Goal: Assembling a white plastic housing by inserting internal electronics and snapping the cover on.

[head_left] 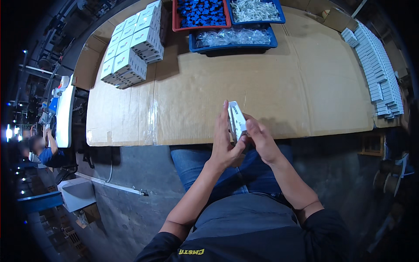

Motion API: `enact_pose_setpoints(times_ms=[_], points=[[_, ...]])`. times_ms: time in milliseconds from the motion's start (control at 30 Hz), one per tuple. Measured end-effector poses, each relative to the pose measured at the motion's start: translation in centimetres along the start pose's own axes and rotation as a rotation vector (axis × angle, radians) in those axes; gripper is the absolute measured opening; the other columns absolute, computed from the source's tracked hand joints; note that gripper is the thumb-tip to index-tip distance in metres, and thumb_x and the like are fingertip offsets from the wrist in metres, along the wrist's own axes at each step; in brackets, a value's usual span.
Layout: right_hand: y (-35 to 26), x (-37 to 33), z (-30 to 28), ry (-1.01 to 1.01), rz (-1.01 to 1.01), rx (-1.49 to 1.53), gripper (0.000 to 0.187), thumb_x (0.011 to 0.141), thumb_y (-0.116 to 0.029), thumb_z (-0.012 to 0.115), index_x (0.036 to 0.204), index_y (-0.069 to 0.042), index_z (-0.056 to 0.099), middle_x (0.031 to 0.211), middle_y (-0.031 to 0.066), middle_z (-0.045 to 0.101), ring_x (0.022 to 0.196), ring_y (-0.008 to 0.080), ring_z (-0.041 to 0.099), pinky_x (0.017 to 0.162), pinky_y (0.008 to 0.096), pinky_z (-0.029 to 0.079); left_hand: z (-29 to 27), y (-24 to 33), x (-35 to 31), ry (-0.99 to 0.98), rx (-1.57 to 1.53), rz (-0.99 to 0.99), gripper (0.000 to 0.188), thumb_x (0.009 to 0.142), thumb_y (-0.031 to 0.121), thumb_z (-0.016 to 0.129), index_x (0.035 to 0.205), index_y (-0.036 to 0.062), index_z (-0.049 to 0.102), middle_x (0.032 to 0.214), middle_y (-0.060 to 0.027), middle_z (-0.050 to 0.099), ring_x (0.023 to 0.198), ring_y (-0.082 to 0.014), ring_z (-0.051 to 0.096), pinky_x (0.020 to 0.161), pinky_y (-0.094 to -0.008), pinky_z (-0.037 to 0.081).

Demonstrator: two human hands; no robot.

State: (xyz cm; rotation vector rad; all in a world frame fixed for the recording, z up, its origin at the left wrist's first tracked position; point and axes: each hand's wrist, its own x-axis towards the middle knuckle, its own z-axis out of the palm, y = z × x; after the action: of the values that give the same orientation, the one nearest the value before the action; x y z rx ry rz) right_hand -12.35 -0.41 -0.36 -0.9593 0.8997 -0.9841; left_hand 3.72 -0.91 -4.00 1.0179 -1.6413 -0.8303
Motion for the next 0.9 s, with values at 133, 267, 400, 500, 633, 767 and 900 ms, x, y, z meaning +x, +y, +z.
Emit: enact_pose_setpoints(times_ms=[133,267,400,500,633,767,900], points=[[0.7,-0.5,0.5,-0.041,-0.032,0.007,0.065,0.107,-0.036,0.063,0.159,-0.004,0.040,0.128,0.0072,0.063,0.111,0.0149,0.061,0.100,0.0336,0.051,0.4,0.4,0.1,0.032,-0.026,-0.015,0.098,0.099,0.064,0.045,0.160,-0.0097,0.023,0.159,-0.0300,0.034,0.135,-0.0420,0.042,0.116,-0.0498,0.034],[0.3,-0.1,0.7,-0.021,-0.178,-0.200,0.077,0.099,-0.030,0.075,0.162,-0.007,0.037,0.149,0.0137,0.052,0.129,0.0240,0.059,0.106,0.0408,0.051,0.9,1.1,0.2,0.080,-0.104,-0.097,0.112,0.095,0.083,0.027,0.161,-0.0079,0.025,0.147,-0.0267,0.042,0.132,-0.0369,0.047,0.113,-0.0466,0.037],[1.1,0.2,0.2,0.097,-0.422,-0.581,0.070,0.097,-0.026,0.075,0.156,-0.003,0.045,0.151,0.0189,0.053,0.137,0.0336,0.056,0.111,0.0428,0.049,1.1,1.3,0.1,0.107,-0.122,-0.084,0.104,0.102,0.077,0.023,0.159,-0.0102,0.027,0.141,-0.0277,0.048,0.131,-0.0379,0.046,0.113,-0.0466,0.037],[2.2,0.4,0.1,0.134,-0.658,-0.724,0.061,0.100,-0.022,0.069,0.153,0.000,0.049,0.151,0.0230,0.054,0.136,0.0391,0.057,0.109,0.0424,0.050,1.7,1.0,-0.1,0.105,-0.148,-0.065,0.101,0.104,0.074,0.025,0.160,-0.0091,0.028,0.135,-0.0244,0.051,0.123,-0.0338,0.049,0.108,-0.0430,0.040],[2.9,0.4,-0.2,0.162,-0.733,-0.852,0.053,0.105,-0.020,0.061,0.150,0.005,0.050,0.150,0.0284,0.053,0.130,0.0436,0.062,0.102,0.0423,0.055,1.8,1.3,-0.1,0.085,-0.095,-0.106,0.093,0.107,0.068,0.027,0.160,-0.0086,0.030,0.127,-0.0211,0.053,0.114,-0.0294,0.050,0.101,-0.0385,0.042],[3.1,0.4,0.1,0.185,-0.748,-0.917,0.052,0.107,-0.022,0.058,0.147,0.009,0.051,0.146,0.0308,0.056,0.125,0.0438,0.065,0.098,0.0417,0.057,2.1,1.0,-0.6,0.089,-0.104,-0.148,0.089,0.108,0.066,0.023,0.153,-0.0082,0.042,0.159,-0.0233,0.041,0.128,-0.0329,0.052,0.111,-0.0430,0.042],[3.2,0.4,0.1,0.195,-0.758,-0.926,0.051,0.108,-0.023,0.056,0.146,0.011,0.052,0.144,0.0314,0.058,0.123,0.0440,0.066,0.099,0.0419,0.057,2.1,1.1,-0.7,0.086,-0.132,-0.169,0.085,0.110,0.063,0.023,0.151,-0.0087,0.044,0.159,-0.0227,0.041,0.131,-0.0335,0.051,0.111,-0.0428,0.042]])
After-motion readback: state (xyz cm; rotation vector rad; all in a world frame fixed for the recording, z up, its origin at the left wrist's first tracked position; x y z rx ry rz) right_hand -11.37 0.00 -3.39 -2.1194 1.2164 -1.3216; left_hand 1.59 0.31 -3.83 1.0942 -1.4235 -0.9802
